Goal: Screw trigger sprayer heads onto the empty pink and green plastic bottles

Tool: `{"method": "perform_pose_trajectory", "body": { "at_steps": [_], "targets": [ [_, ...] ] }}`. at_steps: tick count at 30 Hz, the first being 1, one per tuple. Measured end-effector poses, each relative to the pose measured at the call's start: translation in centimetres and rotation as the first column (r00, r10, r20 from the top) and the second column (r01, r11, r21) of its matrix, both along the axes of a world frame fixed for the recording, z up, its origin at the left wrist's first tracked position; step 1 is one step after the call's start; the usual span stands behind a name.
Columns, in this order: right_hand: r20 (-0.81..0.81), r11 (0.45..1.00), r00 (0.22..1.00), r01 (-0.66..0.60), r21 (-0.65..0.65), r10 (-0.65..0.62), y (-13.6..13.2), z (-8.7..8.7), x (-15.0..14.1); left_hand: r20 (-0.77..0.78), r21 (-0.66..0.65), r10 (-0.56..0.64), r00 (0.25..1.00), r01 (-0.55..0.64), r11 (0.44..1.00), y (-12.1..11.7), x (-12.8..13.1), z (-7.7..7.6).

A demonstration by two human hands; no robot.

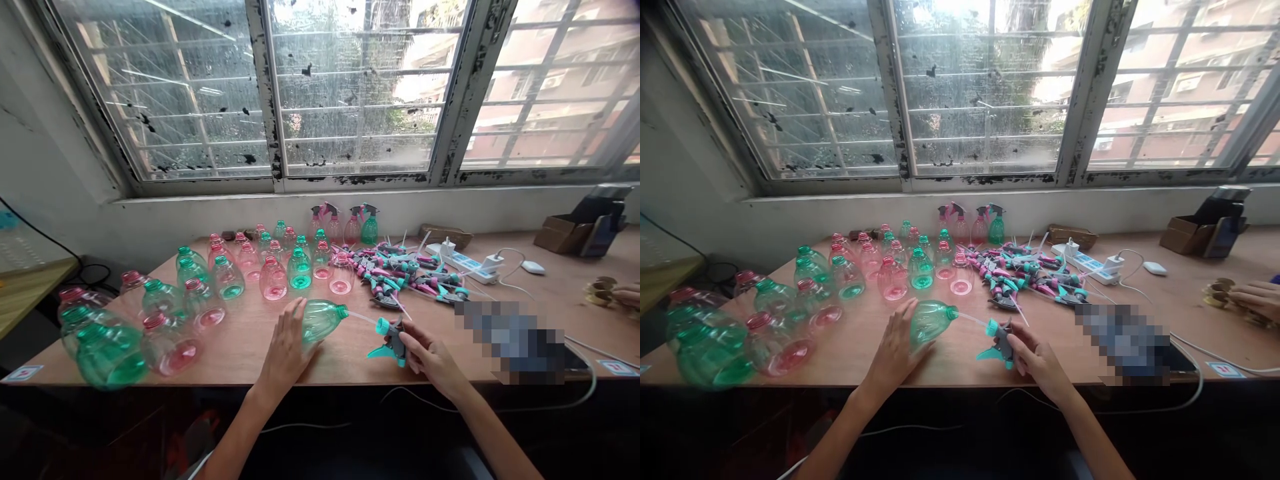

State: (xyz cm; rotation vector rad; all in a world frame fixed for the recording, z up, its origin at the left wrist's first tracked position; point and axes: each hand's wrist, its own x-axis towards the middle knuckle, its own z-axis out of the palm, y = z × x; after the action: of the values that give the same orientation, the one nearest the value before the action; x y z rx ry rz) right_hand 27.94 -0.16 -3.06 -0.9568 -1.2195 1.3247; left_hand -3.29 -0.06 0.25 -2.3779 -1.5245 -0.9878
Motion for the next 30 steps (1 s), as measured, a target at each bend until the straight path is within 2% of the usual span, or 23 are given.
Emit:
{"method": "perform_pose_trajectory", "body": {
  "at_steps": [6, 11, 15, 19, 23, 25, 26, 28, 30],
  "targets": [
    [0.087, 0.997, 0.995, -0.047, 0.066, 0.041, -0.2, 0.9, -0.6, -0.040, -0.081, -0.125, 0.991, 0.122, 0.989, -0.9, 0.3, 1.3],
    [0.215, 0.989, 0.971, -0.120, 0.082, 0.100, -0.3, 2.5, -2.5, 0.014, -0.130, -0.237, 0.972, 0.236, 0.963, -1.4, 0.4, 2.0],
    [0.295, 0.972, 0.939, -0.213, 0.094, 0.178, 0.3, 3.3, -4.4, 0.044, -0.138, -0.210, 0.977, 0.214, 0.967, -1.3, 0.1, 2.0],
    [0.220, 0.984, 0.964, -0.169, 0.059, 0.152, 0.7, 2.9, -5.0, 0.140, -0.147, -0.197, 0.970, 0.218, 0.965, -1.1, -0.1, 1.7],
    [0.136, 0.984, 0.975, -0.178, 0.024, 0.173, 0.6, 2.8, -4.5, 0.336, -0.166, -0.130, 0.933, 0.195, 0.967, -1.0, 0.0, 0.6],
    [0.109, 0.978, 0.973, -0.209, 0.024, 0.206, 0.6, 2.7, -4.3, 0.450, -0.255, -0.094, 0.888, 0.229, 0.940, -1.0, 0.2, 0.1],
    [0.082, 0.977, 0.974, -0.214, 0.022, 0.212, 0.7, 2.6, -4.2, 0.520, -0.313, -0.078, 0.851, 0.274, 0.909, -1.0, 0.3, -0.1],
    [0.001, 0.983, 0.983, -0.182, 0.005, 0.182, 0.8, 2.3, -4.2, 0.643, -0.410, -0.052, 0.764, 0.401, 0.819, -0.9, 0.4, 0.0],
    [-0.071, 0.991, 0.989, -0.134, -0.024, 0.132, 1.0, 1.9, -4.1, 0.711, -0.447, -0.052, 0.701, 0.508, 0.737, -0.7, 0.5, 0.4]
  ]
}}
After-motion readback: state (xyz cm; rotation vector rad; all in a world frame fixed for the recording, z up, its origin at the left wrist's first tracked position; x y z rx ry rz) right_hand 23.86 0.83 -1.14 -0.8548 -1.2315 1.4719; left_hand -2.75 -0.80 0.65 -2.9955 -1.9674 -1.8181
